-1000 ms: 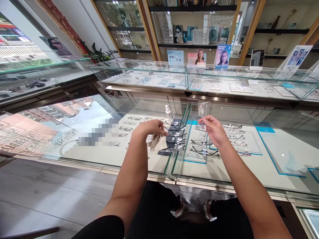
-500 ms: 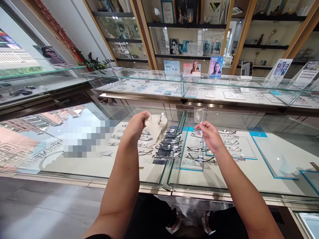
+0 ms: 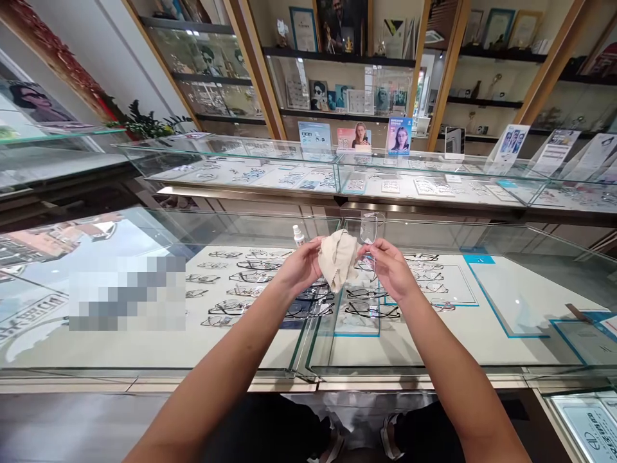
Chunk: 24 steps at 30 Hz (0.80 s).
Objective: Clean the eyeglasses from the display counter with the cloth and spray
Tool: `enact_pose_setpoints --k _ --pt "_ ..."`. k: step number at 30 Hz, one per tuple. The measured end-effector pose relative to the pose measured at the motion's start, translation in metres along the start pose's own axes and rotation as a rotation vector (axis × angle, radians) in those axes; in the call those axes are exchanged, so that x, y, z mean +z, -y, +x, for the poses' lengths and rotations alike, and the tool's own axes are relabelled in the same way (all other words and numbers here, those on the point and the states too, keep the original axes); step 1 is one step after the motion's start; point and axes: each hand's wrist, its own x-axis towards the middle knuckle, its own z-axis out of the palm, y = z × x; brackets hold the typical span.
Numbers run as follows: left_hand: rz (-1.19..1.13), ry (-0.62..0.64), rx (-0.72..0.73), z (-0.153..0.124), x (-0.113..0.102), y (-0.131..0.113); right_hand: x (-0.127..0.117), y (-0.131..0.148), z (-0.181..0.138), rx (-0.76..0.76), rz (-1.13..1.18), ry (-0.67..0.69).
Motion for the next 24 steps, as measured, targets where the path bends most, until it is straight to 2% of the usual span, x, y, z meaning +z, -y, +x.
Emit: enact_pose_setpoints --k 8,15,22,24 --pt "0.136 0.053 -0.084 -0.011 0.006 0.007 0.004 0.000 0.000 0.022 0.062 -0.002" --pt "0.325 0.077 -0.066 -0.008 0.003 0.010 0.006 0.006 -0.002 -0.009 0.081 -0.029" --pt "0.386 0.030 0.080 -0.003 -0.002 0.015 0.004 0.011 -0.004 -0.026 0.077 -0.044" --pt "0.416 0.086 0.173 -0.005 -0.002 0.015 0.004 0.012 -0.005 -0.019 0.086 -0.038"
